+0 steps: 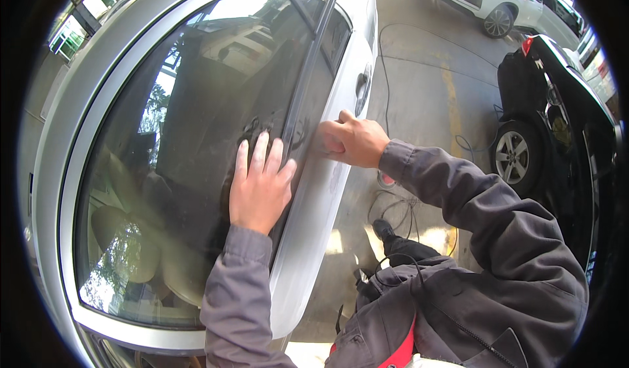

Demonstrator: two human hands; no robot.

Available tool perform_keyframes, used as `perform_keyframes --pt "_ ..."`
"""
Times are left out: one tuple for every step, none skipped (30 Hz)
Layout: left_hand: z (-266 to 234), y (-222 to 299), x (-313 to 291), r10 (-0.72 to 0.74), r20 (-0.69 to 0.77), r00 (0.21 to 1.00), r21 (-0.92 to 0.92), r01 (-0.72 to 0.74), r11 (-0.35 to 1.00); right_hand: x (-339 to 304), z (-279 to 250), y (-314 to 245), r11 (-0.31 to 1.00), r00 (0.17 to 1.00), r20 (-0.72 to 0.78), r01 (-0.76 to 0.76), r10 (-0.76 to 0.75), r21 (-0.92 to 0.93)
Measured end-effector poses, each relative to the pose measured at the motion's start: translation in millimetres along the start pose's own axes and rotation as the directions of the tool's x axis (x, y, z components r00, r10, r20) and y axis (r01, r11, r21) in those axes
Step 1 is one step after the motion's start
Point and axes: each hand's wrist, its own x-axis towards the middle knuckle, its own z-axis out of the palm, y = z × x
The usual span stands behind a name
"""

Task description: The person scrapes paint off the rear door and window trim of a silver sedan using a handheld scraper and a heat gun. They work along the window edge and lower door panel, removing patches of paint and wiping the surface with their hand.

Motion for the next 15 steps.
perform_keyframes --pt "-3.7 1.0 1.1 -0.006 0.007 1.000 -0.003 0.006 1.000 7.3 -4.9 15.4 1.000 1.000 0.015 0.005 -0.005 0.015" --pt "-6.6 1.9 2.9 -0.012 0.013 1.000 -0.006 0.012 1.000 14.1 -12.1 29.9 1.000 1.000 0.016 -0.020 0.020 0.007" --pt "-7.8 2.4 2.6 -0.020 0.017 1.000 0.002 0.020 1.000 21.5 -17.7 42.0 0.999 0.999 0.018 -0.041 0.041 0.002" --pt "-10.5 2.7 3.9 -0.026 0.025 0.999 0.010 0.026 1.000 29.1 -23.5 55.3 0.998 0.998 0.022 -0.063 0.063 -0.002" --pt "-13.8 2.7 5.9 -0.032 0.033 0.999 0.016 0.032 0.999 37.1 -26.1 72.0 0.998 0.998 -0.020 -0.059 0.059 -0.022" --pt "-17.1 2.0 6.9 -0.044 0.050 0.998 0.028 0.043 0.999 47.1 -32.7 83.1 0.998 0.998 -0.016 -0.055 0.055 -0.014" --pt "-20.1 1.1 8.7 -0.051 0.061 0.997 0.039 0.049 0.998 56.1 -42.2 92.4 0.999 0.999 -0.010 -0.054 0.054 -0.008" --pt "-20.7 0.2 8.7 -0.061 0.086 0.994 0.041 0.057 0.998 65.5 -48.9 104.3 0.999 0.999 -0.005 -0.052 0.052 -0.002" --pt "-21.0 2.3 9.5 -0.064 0.097 0.993 0.042 0.060 0.997 70.5 -52.6 122.3 0.999 0.998 -0.013 -0.053 0.053 0.011" --pt "-22.1 2.4 11.9 -0.068 0.118 0.991 0.046 0.063 0.997 78.2 -56.9 137.1 0.999 0.999 -0.010 -0.051 0.051 -0.009" --pt "-22.2 2.0 13.7 -0.074 0.131 0.989 0.045 0.069 0.997 85.8 -61.5 150.6 0.998 0.999 -0.008 -0.049 0.049 -0.028" --pt "-20.1 1.5 14.4 -0.073 0.134 0.988 0.051 0.067 0.996 92.5 -65.6 163.6 0.998 0.999 -0.006 -0.048 0.048 -0.051" --pt "-19.9 1.8 10.6 -0.083 0.135 0.987 0.063 0.075 0.995 100.9 -69.0 173.2 0.997 0.998 0.014 -0.059 0.060 -0.048" --pt "-19.7 2.2 7.0 -0.092 0.136 0.986 0.075 0.083 0.994 109.0 -70.6 184.4 0.998 0.999 0.004 -0.044 0.044 -0.055" --pt "-19.5 1.9 7.6 -0.092 0.147 0.985 0.095 0.078 0.992 115.5 -72.4 198.8 0.998 0.999 -0.005 -0.037 0.037 -0.059"
